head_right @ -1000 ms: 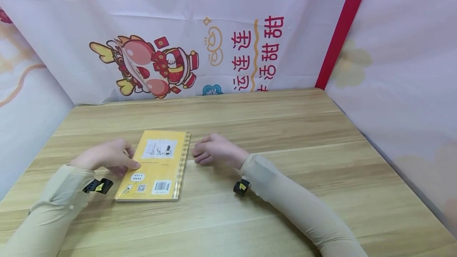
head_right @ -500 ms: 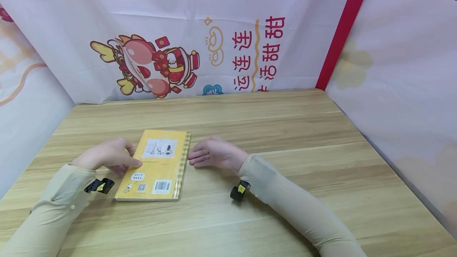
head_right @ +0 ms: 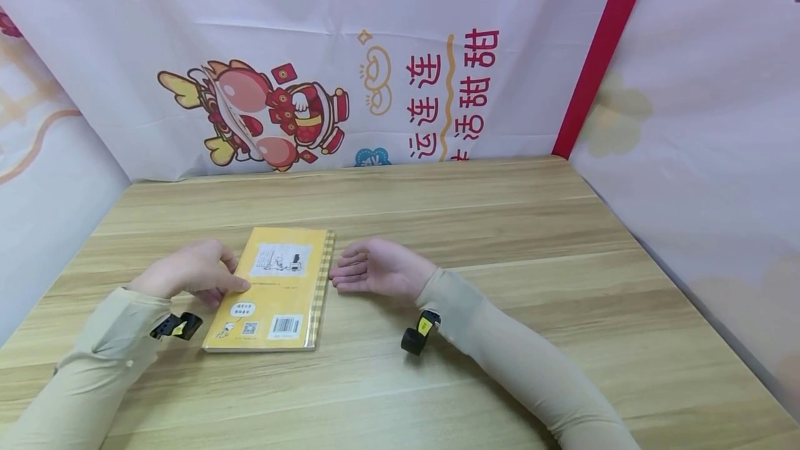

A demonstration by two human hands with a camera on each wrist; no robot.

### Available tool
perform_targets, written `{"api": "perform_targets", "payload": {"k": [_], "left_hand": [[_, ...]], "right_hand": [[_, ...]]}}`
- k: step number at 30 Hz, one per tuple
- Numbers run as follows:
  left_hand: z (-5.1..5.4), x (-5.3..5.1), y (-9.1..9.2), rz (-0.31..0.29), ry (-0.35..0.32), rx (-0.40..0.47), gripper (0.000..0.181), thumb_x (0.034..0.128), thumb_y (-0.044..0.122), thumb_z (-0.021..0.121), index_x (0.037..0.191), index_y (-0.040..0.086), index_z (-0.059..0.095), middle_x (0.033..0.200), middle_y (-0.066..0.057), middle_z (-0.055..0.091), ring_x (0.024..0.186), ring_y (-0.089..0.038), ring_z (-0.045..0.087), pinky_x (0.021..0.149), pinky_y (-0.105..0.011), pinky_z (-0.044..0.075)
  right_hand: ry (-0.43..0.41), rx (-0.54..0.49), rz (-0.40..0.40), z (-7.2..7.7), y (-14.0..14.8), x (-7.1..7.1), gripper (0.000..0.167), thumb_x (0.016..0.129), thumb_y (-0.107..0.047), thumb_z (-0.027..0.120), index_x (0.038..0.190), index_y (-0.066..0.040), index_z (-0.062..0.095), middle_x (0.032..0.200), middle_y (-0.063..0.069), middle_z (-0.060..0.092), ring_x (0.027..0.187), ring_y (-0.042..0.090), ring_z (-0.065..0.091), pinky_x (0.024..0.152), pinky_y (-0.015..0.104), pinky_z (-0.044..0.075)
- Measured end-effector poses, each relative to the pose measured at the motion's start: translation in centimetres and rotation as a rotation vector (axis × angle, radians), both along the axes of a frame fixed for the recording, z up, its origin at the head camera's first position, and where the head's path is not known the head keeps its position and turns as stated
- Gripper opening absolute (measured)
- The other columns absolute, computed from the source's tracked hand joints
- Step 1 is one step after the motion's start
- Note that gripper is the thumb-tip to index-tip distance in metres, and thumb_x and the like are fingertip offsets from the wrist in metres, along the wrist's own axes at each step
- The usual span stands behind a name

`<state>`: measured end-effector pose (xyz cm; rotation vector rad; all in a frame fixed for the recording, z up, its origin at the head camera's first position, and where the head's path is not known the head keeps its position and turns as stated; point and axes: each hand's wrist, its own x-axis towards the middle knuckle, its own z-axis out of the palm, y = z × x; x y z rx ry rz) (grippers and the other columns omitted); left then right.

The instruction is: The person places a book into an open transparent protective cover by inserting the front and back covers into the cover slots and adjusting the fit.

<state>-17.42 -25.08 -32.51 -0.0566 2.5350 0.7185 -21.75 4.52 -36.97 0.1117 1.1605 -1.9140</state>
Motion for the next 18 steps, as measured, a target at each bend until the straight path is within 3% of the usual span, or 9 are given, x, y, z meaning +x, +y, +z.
{"api": "perform_targets", "payload": {"k": [7,18], "left_hand": [[-0.13,-0.05,0.2,-0.008,0.014,-0.02,0.021,0.0869,0.016,0.075,0.088,-0.001,0.063,0.078,-0.011,0.066,0.06,-0.018,0.062,0.057,-0.027,0.055],[-0.29,-0.12,0.32,-0.023,0.041,-0.04,0.019,0.0863,0.015,0.075,0.085,-0.001,0.065,0.074,-0.009,0.067,0.057,-0.018,0.063,0.054,-0.026,0.055]], "right_hand": [[-0.059,-0.017,-0.043,0.14,-0.06,-0.01,0.052,0.099,-0.007,0.049,0.143,0.015,0.03,0.14,0.037,0.038,0.13,0.046,0.041,0.107,0.049,0.039],[-0.056,-0.032,-0.029,0.16,-0.03,-0.01,0.054,0.1,-0.01,0.047,0.144,0.014,0.027,0.141,0.037,0.035,0.13,0.047,0.04,0.107,0.048,0.038]]}}
